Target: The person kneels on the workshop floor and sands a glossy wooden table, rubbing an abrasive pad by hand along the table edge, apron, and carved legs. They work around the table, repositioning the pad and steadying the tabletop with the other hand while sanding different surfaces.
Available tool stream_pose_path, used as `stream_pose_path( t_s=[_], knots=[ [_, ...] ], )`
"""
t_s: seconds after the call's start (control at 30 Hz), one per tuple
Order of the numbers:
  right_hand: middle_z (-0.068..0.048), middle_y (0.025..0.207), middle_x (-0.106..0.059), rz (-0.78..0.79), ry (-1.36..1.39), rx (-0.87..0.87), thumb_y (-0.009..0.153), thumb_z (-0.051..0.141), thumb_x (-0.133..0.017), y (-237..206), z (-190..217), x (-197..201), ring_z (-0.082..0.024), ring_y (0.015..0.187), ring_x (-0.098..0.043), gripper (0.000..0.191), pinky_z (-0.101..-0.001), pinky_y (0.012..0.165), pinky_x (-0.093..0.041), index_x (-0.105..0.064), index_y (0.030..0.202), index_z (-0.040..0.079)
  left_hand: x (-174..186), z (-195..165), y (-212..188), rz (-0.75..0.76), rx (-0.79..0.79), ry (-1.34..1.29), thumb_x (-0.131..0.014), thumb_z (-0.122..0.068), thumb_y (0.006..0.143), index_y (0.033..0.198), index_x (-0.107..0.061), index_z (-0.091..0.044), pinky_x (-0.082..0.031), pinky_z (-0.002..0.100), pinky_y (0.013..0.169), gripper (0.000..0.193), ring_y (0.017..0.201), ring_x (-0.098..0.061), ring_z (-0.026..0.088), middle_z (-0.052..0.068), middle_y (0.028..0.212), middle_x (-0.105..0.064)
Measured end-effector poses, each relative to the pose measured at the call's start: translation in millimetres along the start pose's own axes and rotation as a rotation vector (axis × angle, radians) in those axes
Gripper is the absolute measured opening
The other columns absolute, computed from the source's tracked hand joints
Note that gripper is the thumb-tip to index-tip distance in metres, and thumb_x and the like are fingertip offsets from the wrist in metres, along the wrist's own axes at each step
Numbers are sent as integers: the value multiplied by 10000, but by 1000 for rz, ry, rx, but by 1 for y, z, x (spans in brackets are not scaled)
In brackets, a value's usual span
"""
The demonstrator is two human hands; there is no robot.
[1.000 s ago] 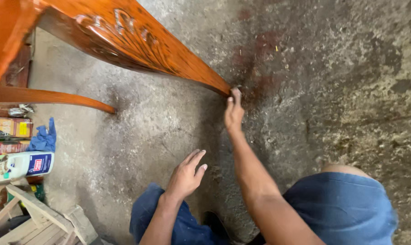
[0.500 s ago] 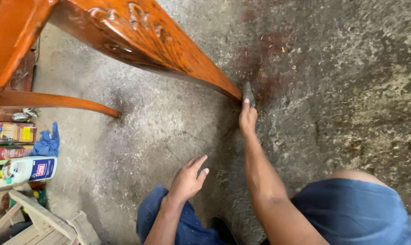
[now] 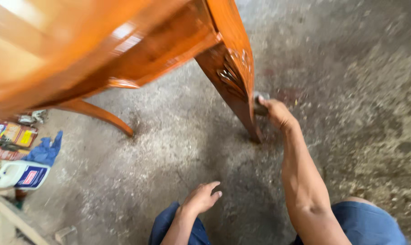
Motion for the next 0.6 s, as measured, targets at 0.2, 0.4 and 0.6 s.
stream_pose_path(
  t_s=[0.2, 0.4, 0.6],
  knots=[
    [-43, 1139, -731, 365, 337, 474, 960, 369, -715, -21, 143, -62, -210, 1046, -680, 376, -391, 931, -547, -687, 1209, 90, 15, -16, 23, -33, -152, 52, -666, -343, 924, 1320, -645, -90, -495, 439, 1036, 470, 1204, -635, 381, 232, 1243, -677],
    [-29, 1085, -731, -85, -269, 196, 960, 308, -582, -44, 65, -53, -147, 1002, -646, 398, -330, 902, -512, -711, 1193, 12, 27, -24, 18, -52, -69, -20, -650, -372, 950, 1347, -629, -105, -495, 433, 1036, 479, 1220, -625, 376, 206, 1270, -672],
    [-168, 890, -753, -405, -675, 77, 956, 328, -630, -98, 50, -5, -204, 781, -682, 437, -391, 708, -542, -734, 1038, -88, 79, -73, 1, -653, -346, -429, -643, -319, 974, 1495, -437, -32, -495, 436, 1067, 629, 1373, -519, 381, 237, 1503, -495]
  ],
)
Point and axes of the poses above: each hand's wrist, its own y-axis towards the middle knuckle, its own x-axis out of the back of the hand, z = x × y, the point moved 4 cm from there along y, towards the middle knuckle
